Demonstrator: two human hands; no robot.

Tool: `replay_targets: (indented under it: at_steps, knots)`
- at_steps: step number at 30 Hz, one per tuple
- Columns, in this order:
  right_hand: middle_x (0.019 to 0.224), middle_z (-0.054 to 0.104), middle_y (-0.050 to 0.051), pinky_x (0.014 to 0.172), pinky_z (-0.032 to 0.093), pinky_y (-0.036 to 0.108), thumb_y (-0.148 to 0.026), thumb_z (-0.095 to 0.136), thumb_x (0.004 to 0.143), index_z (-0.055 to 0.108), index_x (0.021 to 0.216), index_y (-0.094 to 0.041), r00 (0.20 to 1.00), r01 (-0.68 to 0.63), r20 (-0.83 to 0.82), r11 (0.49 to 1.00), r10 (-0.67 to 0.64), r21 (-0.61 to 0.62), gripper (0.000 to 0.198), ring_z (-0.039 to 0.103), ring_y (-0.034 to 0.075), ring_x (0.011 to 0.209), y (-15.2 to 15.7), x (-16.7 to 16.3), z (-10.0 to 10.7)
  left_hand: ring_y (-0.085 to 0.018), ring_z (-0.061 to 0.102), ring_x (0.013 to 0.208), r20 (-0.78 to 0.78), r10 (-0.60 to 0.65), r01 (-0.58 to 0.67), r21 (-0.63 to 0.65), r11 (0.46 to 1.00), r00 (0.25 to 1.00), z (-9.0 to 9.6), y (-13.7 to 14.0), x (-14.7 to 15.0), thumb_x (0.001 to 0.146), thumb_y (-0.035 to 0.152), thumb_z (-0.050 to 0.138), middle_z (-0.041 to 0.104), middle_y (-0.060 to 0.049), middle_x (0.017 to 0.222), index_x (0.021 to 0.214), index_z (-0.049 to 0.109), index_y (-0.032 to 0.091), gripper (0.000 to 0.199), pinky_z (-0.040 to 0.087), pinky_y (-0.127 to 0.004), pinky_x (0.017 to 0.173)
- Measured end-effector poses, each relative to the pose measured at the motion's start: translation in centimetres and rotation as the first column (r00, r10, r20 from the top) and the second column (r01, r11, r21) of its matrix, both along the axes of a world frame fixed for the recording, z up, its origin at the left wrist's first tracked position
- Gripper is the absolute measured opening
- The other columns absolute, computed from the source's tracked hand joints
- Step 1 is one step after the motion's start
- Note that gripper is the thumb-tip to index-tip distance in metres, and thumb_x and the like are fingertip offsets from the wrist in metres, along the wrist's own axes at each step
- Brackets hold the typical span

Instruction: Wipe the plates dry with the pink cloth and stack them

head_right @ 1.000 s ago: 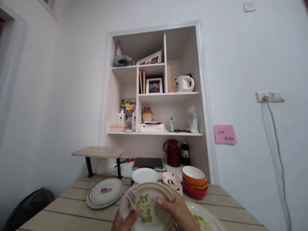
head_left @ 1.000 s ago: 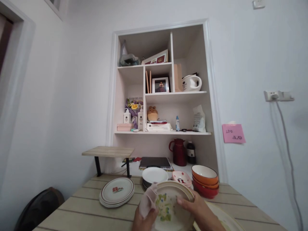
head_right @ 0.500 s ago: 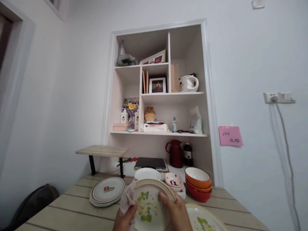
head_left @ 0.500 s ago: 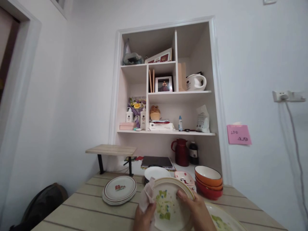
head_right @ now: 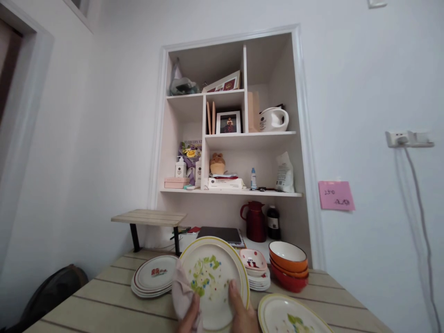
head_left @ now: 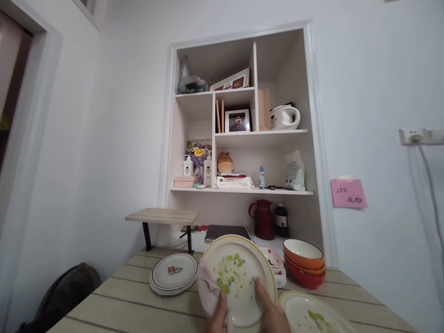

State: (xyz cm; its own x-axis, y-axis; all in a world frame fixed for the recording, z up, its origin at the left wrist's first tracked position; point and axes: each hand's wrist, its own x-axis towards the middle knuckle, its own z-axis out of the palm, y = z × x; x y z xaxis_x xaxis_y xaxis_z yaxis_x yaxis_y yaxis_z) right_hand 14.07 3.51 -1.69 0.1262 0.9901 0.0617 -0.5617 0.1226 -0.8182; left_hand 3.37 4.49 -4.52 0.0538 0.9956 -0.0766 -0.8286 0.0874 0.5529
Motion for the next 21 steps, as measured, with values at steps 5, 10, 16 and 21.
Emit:
replay_targets:
  at_steps: [5, 10, 16, 21]
  knots:
    - [0.095, 0.077, 0.016, 0.086, 0.054, 0.05, -0.058, 0.075, 0.064, 0.061, 0.126, -0.011, 0.973, -0.197, -0.119, 0.98, 0.198, 0.023, 0.079, 0.069, 0.037, 0.099, -1.1, -0.6, 1.6, -0.04, 0.063, 0.111, -0.073, 0.055, -0.059, -0.055, 0.997, 0.996, 1.2, -0.7, -1.6, 0.064, 0.04, 0.082, 0.075, -0.02, 0.1, 0.116, 0.065, 0.007, 0.064, 0.054, -0.051, 0.092]
    - [0.098, 0.077, 0.013, 0.085, 0.054, 0.045, -0.038, 0.087, 0.056, 0.057, 0.13, -0.016, 0.984, -0.162, -0.065, 0.983, 0.168, 0.089, 0.083, 0.07, 0.034, 0.095, -1.9, 0.8, 3.3, -0.036, 0.067, 0.105, -0.146, 0.193, -0.188, 0.051, 0.981, 0.97, 2.4, -1.3, -2.6, 0.058, 0.031, 0.087, 0.077, -0.016, 0.093, 0.117, 0.063, 0.009, 0.068, 0.054, -0.044, 0.092]
    - [0.125, 0.068, 0.006, 0.086, 0.054, 0.04, -0.035, 0.082, 0.064, 0.05, 0.136, -0.032, 0.998, -0.037, 0.061, 0.974, 0.024, 0.222, 0.079, 0.067, 0.029, 0.105, -2.0, 3.6, 4.8, -0.037, 0.069, 0.1, -0.213, 0.218, -0.195, 0.124, 0.973, 0.952, 2.3, -1.6, -2.3, 0.052, 0.035, 0.089, 0.078, -0.015, 0.089, 0.113, 0.067, 0.011, 0.069, 0.054, -0.044, 0.091]
    - [0.128, 0.065, 0.008, 0.087, 0.053, 0.041, -0.034, 0.084, 0.059, 0.059, 0.127, -0.03, 0.995, -0.057, 0.093, 0.962, 0.033, 0.267, 0.073, 0.065, 0.03, 0.107, -2.1, 5.2, 5.6, -0.036, 0.069, 0.098, -0.302, 0.243, -0.198, 0.172, 0.965, 0.922, 1.6, -1.4, -2.9, 0.05, 0.035, 0.09, 0.077, -0.014, 0.09, 0.104, 0.07, 0.011, 0.062, 0.051, -0.042, 0.093]
